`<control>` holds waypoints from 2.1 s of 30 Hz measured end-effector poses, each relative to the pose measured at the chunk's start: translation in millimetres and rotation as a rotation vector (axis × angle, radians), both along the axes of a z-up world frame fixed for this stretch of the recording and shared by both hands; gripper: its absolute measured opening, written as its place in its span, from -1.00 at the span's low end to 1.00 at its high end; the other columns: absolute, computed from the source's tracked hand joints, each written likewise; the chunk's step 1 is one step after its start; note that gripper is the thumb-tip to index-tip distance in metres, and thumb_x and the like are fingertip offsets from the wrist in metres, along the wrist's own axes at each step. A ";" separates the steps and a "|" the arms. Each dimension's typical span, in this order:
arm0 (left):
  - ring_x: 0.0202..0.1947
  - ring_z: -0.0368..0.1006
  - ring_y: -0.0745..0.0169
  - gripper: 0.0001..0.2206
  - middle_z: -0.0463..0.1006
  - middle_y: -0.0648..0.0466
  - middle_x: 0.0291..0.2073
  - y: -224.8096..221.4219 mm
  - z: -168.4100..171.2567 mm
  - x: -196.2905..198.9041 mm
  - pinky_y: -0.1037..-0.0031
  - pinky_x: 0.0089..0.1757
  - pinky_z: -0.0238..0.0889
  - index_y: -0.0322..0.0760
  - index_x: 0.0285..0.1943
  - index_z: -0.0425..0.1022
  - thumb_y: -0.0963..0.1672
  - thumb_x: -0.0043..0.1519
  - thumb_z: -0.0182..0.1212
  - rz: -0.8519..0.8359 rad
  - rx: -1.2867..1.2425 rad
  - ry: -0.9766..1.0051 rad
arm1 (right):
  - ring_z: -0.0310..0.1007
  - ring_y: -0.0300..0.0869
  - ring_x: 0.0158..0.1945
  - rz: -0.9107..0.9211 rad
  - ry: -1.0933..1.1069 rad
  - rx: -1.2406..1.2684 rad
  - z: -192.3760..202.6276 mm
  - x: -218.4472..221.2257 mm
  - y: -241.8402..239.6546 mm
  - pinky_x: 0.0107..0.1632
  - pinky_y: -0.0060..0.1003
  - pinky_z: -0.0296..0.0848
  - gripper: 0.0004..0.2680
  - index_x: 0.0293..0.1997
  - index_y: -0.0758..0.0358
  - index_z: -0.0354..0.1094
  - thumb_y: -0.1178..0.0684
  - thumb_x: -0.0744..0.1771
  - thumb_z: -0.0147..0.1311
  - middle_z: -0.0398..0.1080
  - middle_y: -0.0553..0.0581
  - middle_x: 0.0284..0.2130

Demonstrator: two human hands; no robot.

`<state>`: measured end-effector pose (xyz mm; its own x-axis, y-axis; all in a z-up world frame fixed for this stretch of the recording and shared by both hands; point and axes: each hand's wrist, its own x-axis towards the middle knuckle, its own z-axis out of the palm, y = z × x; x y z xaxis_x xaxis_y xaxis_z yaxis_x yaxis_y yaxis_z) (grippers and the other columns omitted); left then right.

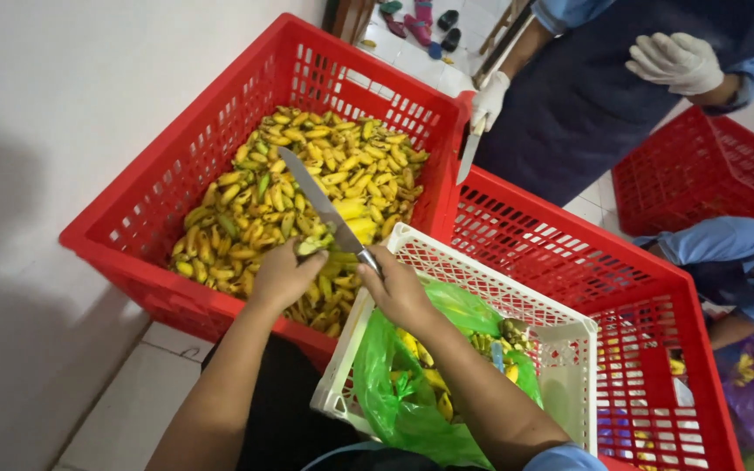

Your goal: The person sits on the floor and uses a knife to cut banana bunches from a large red crate, placing them into a green plastic bag inside a white crate. They separate individual bananas from the bunches and continue filling the bag.

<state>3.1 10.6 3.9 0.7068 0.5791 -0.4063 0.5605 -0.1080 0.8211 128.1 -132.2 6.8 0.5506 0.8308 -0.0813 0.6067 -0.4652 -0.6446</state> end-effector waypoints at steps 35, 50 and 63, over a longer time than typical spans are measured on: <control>-0.06 0.35 -0.14 -0.53 0.51 -0.08 -0.39 -1.3 -57.5 -5.7 0.10 -0.03 0.17 -0.53 0.06 0.31 0.01 0.21 -0.03 0.197 -0.193 -0.300 | 0.44 0.24 -0.44 0.096 -0.059 0.173 -9.4 -12.7 -14.2 -0.42 0.00 0.41 -0.79 -0.02 0.04 0.23 -0.05 0.28 -0.01 0.40 0.35 -0.56; -0.07 0.39 -0.16 -0.53 0.52 -0.12 -0.40 -3.4 -50.6 -5.9 0.09 0.02 0.17 -0.56 0.04 0.30 0.02 0.22 -0.04 0.181 -0.178 -0.334 | 0.43 0.15 -0.52 0.104 -0.032 0.224 -9.5 -13.1 -15.6 -0.49 -0.11 0.36 -0.81 -0.05 0.02 0.23 -0.05 0.28 0.01 0.38 0.27 -0.63; -0.06 0.39 -0.17 -0.56 0.52 -0.12 -0.41 -1.9 -59.0 -7.2 0.05 0.02 0.15 -0.53 -0.04 0.35 0.02 0.22 -0.04 0.167 -0.157 -0.331 | 0.41 0.18 -0.53 0.121 -0.028 0.202 -12.6 -12.4 -13.5 -0.48 -0.09 0.33 -0.82 -0.07 0.07 0.23 -0.04 0.29 0.00 0.37 0.29 -0.64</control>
<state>-4.0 8.7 -55.1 0.7156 0.6462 -0.2652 0.2625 0.1031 0.9594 115.7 -145.7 -5.8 0.4457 0.8887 0.1075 0.6693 -0.2511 -0.6993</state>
